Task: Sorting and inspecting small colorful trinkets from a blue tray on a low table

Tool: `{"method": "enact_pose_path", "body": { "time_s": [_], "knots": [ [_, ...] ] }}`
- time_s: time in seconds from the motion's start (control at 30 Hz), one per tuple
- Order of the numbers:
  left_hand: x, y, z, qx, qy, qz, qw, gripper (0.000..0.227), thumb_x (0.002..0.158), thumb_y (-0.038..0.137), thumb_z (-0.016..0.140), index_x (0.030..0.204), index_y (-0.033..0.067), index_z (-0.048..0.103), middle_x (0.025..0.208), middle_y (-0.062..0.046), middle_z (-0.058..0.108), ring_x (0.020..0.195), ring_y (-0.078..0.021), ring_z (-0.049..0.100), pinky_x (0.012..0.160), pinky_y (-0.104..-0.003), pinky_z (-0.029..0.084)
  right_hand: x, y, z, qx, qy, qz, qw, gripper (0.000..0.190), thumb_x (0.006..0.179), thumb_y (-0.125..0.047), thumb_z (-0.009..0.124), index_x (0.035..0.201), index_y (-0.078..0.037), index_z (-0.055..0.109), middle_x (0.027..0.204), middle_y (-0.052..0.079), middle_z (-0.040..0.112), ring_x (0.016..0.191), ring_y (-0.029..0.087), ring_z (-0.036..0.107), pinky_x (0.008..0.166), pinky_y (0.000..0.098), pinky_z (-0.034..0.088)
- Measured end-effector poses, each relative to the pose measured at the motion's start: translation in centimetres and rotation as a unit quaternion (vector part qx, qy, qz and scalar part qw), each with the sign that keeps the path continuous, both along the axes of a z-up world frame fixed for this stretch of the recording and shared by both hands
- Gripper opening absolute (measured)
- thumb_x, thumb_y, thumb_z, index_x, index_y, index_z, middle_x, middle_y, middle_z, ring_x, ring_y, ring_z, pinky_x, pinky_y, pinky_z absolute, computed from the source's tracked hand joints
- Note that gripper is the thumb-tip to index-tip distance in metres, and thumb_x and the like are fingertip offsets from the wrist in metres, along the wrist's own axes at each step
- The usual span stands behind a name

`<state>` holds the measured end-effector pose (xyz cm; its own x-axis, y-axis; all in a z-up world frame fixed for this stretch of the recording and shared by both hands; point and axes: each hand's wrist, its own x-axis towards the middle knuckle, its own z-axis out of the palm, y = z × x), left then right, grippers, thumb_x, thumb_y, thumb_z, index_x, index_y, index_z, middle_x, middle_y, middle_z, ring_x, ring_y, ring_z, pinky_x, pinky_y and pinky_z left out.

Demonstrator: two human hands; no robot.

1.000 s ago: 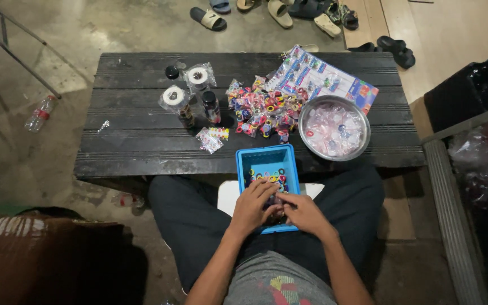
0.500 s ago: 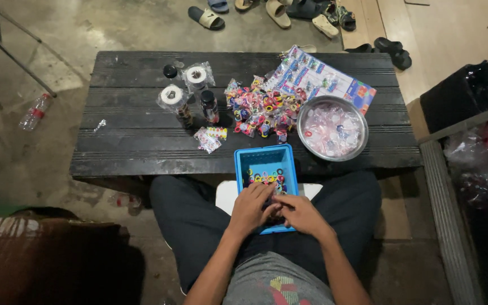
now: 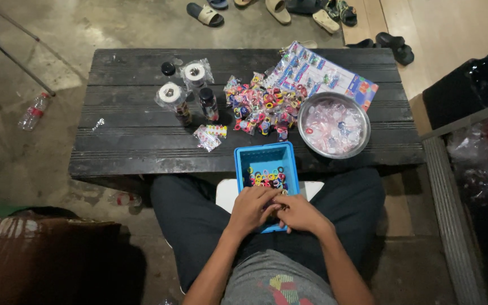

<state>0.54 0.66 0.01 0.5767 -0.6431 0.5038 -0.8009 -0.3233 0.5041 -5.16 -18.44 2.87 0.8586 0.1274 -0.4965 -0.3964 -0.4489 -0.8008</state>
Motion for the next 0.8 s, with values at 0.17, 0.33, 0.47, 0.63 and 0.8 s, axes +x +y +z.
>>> {"method": "enact_pose_path", "body": {
  "time_s": [0.17, 0.33, 0.47, 0.63, 0.8],
  "knots": [
    [0.1, 0.0, -0.4, 0.035, 0.009, -0.002, 0.999, 0.049, 0.091, 0.038, 0.072, 0.136, 0.0206, 0.062, 0.115, -0.003, 0.069, 0.11, -0.0258, 0.065, 0.083, -0.041, 0.048, -0.1, 0.3, 1.1, -0.015, -0.022, -0.001, 1.0, 0.027, 0.081, 0.0, 0.056, 0.1, -0.006, 0.075, 0.062, 0.019, 0.074, 0.042, 0.023, 0.07, 0.038, 0.0296, 0.053],
    [0.1, -0.1, -0.2, 0.034, 0.006, -0.001, 0.999, 0.048, 0.092, 0.038, 0.07, 0.136, 0.0218, 0.062, 0.116, -0.003, 0.068, 0.112, -0.0256, 0.063, 0.083, -0.041, 0.048, -0.3, 0.1, 1.0, 0.0, -0.009, -0.007, 1.0, 0.037, 0.08, 0.001, 0.056, 0.111, -0.006, 0.075, 0.062, 0.018, 0.074, 0.043, 0.022, 0.07, 0.04, 0.0289, 0.055],
    [0.1, -0.2, -1.4, 0.015, 0.007, 0.001, 1.0, 0.041, 0.096, 0.039, 0.067, 0.133, 0.0228, 0.065, 0.113, -0.001, 0.07, 0.109, -0.0235, 0.065, 0.083, -0.04, 0.048, -0.2, 0.0, -0.5, 0.045, 0.019, -0.008, 0.999, 0.035, 0.082, 0.002, 0.054, 0.113, -0.004, 0.071, 0.064, 0.024, 0.073, 0.045, 0.027, 0.07, 0.042, 0.0317, 0.056],
    [-0.2, -0.3, -2.6, -0.012, 0.01, 0.015, 1.0, 0.04, 0.09, 0.035, 0.074, 0.127, 0.0201, 0.07, 0.108, -0.002, 0.074, 0.106, -0.0224, 0.069, 0.084, -0.04, 0.049, -0.3, -0.3, -3.4, 0.096, 0.057, -0.002, 0.994, 0.051, 0.084, 0.003, 0.052, 0.133, -0.005, 0.066, 0.066, 0.027, 0.071, 0.047, 0.029, 0.071, 0.045, 0.0325, 0.057],
    [0.0, -0.2, -2.1, -0.034, 0.031, 0.002, 0.999, 0.039, 0.092, 0.033, 0.074, 0.128, 0.0205, 0.069, 0.108, -0.002, 0.075, 0.106, -0.0231, 0.069, 0.085, -0.042, 0.048, 0.1, 0.0, -3.8, 0.137, 0.081, 0.01, 0.987, 0.044, 0.087, 0.003, 0.054, 0.13, -0.001, 0.065, 0.078, 0.028, 0.073, 0.058, 0.03, 0.074, 0.055, 0.0366, 0.061]
  ]
}}
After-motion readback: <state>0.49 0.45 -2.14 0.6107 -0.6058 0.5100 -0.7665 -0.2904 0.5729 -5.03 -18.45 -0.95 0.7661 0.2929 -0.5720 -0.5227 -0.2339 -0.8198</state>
